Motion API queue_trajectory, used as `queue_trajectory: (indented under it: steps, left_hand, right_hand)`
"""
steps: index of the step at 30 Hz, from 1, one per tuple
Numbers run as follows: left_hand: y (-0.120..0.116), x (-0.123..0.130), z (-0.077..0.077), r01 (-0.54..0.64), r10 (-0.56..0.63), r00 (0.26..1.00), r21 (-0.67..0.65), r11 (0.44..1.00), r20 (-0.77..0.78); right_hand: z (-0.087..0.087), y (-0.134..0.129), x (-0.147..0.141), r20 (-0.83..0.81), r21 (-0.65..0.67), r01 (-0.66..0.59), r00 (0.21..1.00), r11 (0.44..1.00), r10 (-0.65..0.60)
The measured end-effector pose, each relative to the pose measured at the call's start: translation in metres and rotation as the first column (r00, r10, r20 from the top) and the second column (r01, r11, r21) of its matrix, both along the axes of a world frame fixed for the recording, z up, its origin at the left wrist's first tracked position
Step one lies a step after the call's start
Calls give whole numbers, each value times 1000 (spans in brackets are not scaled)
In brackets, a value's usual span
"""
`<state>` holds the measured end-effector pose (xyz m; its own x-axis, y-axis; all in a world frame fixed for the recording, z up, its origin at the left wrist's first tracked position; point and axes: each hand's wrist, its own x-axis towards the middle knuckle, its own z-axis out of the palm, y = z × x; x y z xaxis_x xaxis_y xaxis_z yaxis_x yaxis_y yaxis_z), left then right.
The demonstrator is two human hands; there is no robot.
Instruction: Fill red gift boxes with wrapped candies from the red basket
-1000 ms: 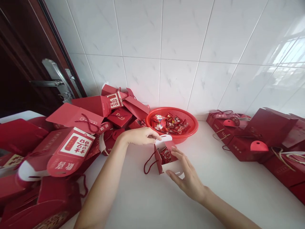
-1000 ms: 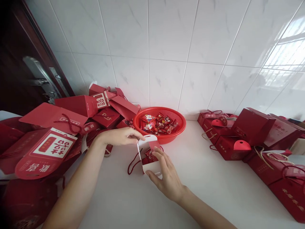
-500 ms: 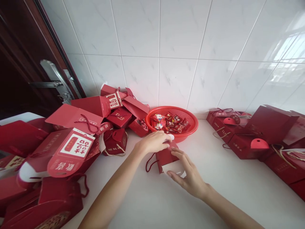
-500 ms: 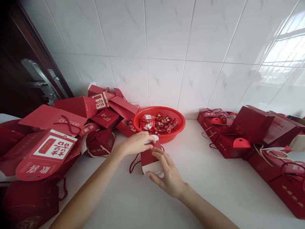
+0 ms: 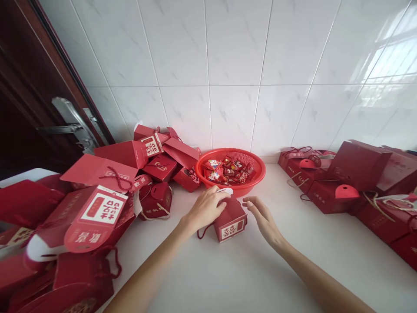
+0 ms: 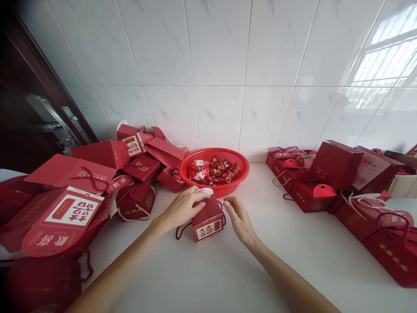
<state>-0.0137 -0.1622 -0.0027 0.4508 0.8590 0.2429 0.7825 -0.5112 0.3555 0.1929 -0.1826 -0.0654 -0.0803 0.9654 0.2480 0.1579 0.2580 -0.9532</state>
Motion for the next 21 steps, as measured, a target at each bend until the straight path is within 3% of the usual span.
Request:
queue_trajectory:
  steps: [4, 10, 16, 21]
  left_hand:
    - [-4, -8, -23, 36, -75, 957, 141, 989, 281]
    - [-13, -11, -49, -112, 9, 824, 146, 983, 567]
    - [-19, -11, -47, -12, -64, 777, 116, 993, 626]
    - [-26, -14, -39, 109, -52, 787, -55, 992, 614]
  right_hand:
    - [0, 1, -1, -51, -63, -100, 994, 993, 97]
    - [3, -5, -4, -70, -148, -208, 977, 967, 200]
    - [-3, -4, -6, -13, -107, -220, 975, 970, 220]
    - [-7, -5, -10, -14, -90, -227, 974, 970, 226]
